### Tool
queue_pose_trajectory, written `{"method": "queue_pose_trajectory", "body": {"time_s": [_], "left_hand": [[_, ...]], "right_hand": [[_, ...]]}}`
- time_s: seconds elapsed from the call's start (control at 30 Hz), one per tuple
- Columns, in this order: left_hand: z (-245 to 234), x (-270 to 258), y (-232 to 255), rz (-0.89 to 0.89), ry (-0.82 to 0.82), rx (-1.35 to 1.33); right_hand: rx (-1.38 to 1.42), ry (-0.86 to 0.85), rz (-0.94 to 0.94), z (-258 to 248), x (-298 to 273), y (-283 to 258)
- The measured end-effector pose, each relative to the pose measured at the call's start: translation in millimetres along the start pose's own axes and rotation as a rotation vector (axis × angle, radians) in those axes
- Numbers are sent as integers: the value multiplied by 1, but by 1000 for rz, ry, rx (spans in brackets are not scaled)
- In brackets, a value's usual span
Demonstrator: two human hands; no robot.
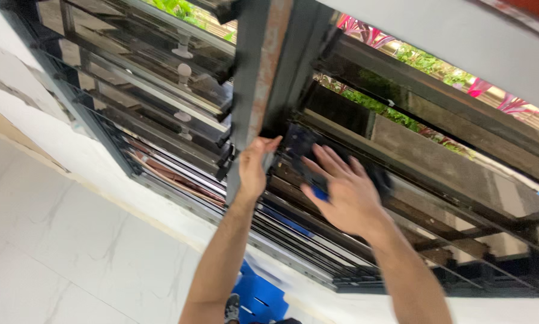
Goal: The person wipes individual horizontal window shutters with a cloth while standing on a small blue stool.
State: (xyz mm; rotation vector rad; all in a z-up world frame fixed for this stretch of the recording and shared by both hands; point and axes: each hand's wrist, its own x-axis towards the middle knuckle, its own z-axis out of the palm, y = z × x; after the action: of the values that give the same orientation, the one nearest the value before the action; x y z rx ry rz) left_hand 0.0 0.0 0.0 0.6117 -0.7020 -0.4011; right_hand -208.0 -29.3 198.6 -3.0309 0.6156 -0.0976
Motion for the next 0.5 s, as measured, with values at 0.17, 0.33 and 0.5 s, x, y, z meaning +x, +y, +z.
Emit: {"method": "queue_pose_trajectory", "body": {"time_s": [0.17,0.33,0.5], "left_hand": [[19,-2,26,100,-33,139],[27,-1,37,84,8,359],[36,-3,34,19,172,348]], "right_hand": [[-56,16,89,-9,23,-27],[164,40,221,-10,51,-31],[283,-130,903,-9,-38,61]]}}
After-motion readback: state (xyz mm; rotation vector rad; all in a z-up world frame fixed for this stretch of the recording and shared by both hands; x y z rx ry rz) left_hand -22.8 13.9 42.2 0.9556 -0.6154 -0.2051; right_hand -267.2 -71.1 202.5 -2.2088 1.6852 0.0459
